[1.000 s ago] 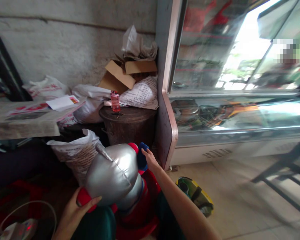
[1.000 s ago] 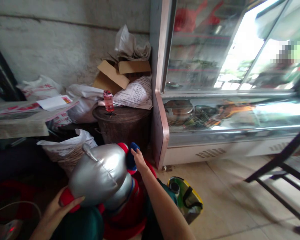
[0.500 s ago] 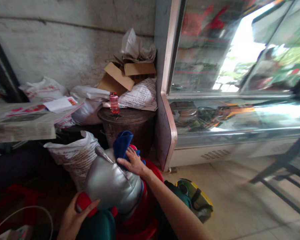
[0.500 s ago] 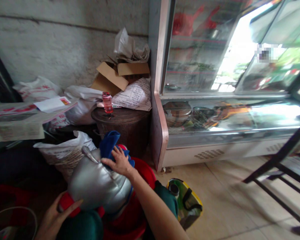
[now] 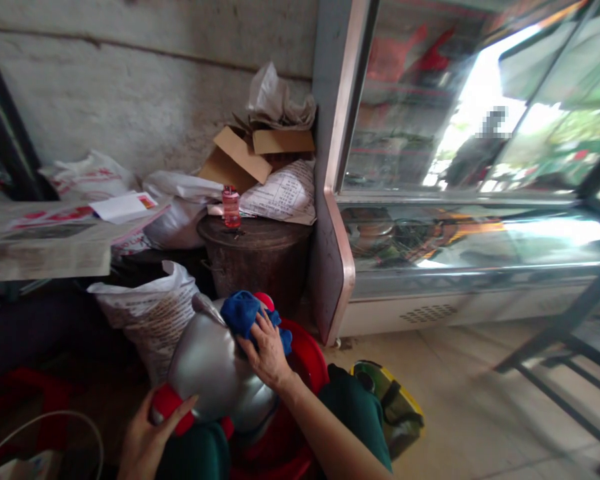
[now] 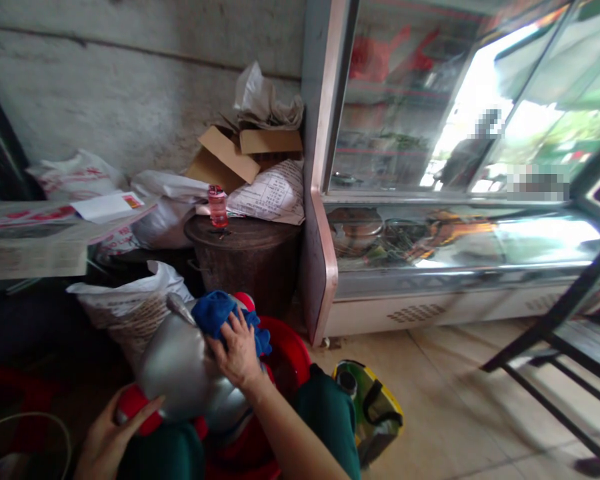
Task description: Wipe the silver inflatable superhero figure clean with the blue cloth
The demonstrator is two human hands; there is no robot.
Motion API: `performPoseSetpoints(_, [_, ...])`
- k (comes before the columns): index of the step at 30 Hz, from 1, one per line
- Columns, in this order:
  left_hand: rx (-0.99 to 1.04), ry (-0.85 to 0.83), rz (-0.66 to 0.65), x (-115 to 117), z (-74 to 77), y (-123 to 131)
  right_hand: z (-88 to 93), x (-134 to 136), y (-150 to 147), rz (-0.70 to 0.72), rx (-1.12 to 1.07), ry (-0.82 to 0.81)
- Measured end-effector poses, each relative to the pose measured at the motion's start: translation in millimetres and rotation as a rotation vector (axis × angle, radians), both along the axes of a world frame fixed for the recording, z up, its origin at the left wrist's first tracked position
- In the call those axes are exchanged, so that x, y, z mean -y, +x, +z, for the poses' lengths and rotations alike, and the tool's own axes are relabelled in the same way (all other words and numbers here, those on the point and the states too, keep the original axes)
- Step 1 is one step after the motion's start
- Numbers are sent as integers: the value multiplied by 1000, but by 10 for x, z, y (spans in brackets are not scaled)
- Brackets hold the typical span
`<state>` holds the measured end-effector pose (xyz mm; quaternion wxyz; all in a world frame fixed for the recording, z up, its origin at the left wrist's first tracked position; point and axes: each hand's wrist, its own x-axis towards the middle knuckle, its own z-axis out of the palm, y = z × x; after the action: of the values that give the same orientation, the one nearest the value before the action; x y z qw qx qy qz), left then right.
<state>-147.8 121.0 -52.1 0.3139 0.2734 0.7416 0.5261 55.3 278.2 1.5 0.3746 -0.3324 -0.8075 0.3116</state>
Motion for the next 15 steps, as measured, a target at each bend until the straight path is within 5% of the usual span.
performPoseSetpoints(4, [-43, 3, 56, 13, 81, 46, -290, 101, 108, -39, -111, -53])
performPoseSetpoints(10, [-35, -65, 39, -7, -10, -50, -838, 303, 160, -211, -325, -282])
performPoseSetpoints(15, [-58, -46, 38, 10, -31, -30, -1101, 406, 148, -299, -443, -452])
